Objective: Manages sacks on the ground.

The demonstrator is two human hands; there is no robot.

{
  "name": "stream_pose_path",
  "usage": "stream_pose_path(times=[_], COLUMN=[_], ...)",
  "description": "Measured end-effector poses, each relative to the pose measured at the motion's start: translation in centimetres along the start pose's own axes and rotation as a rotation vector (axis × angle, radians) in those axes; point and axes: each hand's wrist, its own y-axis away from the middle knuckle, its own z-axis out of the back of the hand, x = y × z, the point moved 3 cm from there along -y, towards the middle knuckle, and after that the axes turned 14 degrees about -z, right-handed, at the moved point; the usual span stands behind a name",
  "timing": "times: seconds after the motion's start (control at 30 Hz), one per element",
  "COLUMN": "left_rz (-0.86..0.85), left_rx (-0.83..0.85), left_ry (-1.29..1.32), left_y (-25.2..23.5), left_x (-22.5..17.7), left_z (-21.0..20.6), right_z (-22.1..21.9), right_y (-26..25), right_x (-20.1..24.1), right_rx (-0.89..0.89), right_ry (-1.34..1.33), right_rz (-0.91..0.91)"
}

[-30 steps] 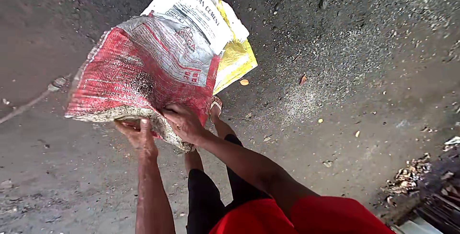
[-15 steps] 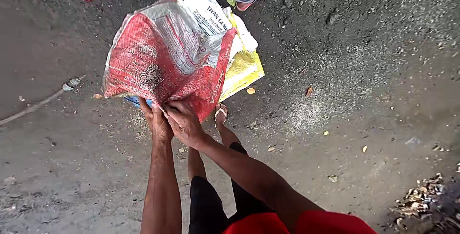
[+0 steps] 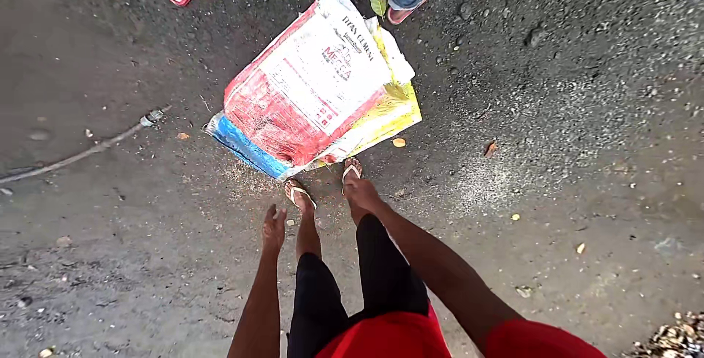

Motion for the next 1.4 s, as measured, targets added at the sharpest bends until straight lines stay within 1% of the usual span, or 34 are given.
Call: stream_pose_path(times=[0.1, 0.13, 0.2, 0.3, 0.4, 0.5, 0.6, 0.67, 0.8, 0.87, 0.93, 1.07, 1.13, 1.2, 1.23, 1.33, 1.4], left_rz=[0.134, 0.163, 0.179, 0.135, 0.012, -0.128, -0.243, -0.293, -0.370, -0.378, -0.376, -0.291, -0.231, -0.169, -0.138, -0.089, -0.074], left_rx=[0.076, 0.076, 0.075, 0.071, 0.045, 0.023, 0.001, 0.005, 0.024, 0.016, 0.008, -0.057, -0.081, -0.081, -0.089, -0.139, -0.161], left_ry=[0.007, 0.017, 0.037, 0.057, 0.056, 0.049, 0.080, 0.088, 0.034, 0.040, 0.045, 0.016, -0.055, -0.107, -0.109, -0.067, -0.022], left_y=[5.1, 6.4, 8.4, 9.9, 10.0, 9.5, 8.6, 8.3, 8.7, 9.6, 10.7, 13.4, 16.2, 18.9, 19.6, 20.5, 20.8], left_x=[3.2, 3.7, 3.8, 2.4, -0.9, -5.4, -9.2, -11.3, -13.5, -13.5, -12.4, -8.0, -5.7, -4.5, -3.8, -2.4, -2.8], left_z=[0.1, 0.6, 2.1, 4.8, 7.9, 10.6, 12.5, 13.5, 14.7, 15.0, 15.1, 14.5, 13.7, 12.8, 12.2, 10.4, 9.4], right_z=[2.8, 3.8, 5.8, 7.6, 7.2, 4.4, 0.8, -0.9, -4.0, -4.5, -4.3, -1.6, 0.2, 2.0, 2.9, 4.7, 5.5], right_y=[3.1, 4.7, 8.9, 15.2, 20.8, 24.2, 26.3, 27.5, 28.7, 28.7, 27.9, 26.5, 26.0, 25.6, 25.5, 25.0, 24.5], right_x=[-9.5, -11.8, -14.3, -15.5, -15.2, -15.7, -15.7, -15.3, -15.3, -15.5, -16.0, -16.3, -16.5, -16.4, -16.4, -17.2, -17.9], right_rx=[-0.029, -0.055, -0.114, -0.226, -0.295, -0.323, -0.334, -0.348, -0.406, -0.407, -0.388, -0.392, -0.413, -0.438, -0.444, -0.430, -0.420], right_ry=[-0.036, -0.027, -0.018, -0.069, -0.146, -0.223, -0.375, -0.412, -0.456, -0.473, -0.481, -0.532, -0.581, -0.637, -0.654, -0.633, -0.603], right_rz=[-0.298, -0.359, -0.439, -0.507, -0.491, -0.370, -0.348, -0.346, -0.370, -0.377, -0.360, -0.299, -0.281, -0.258, -0.246, -0.225, -0.219])
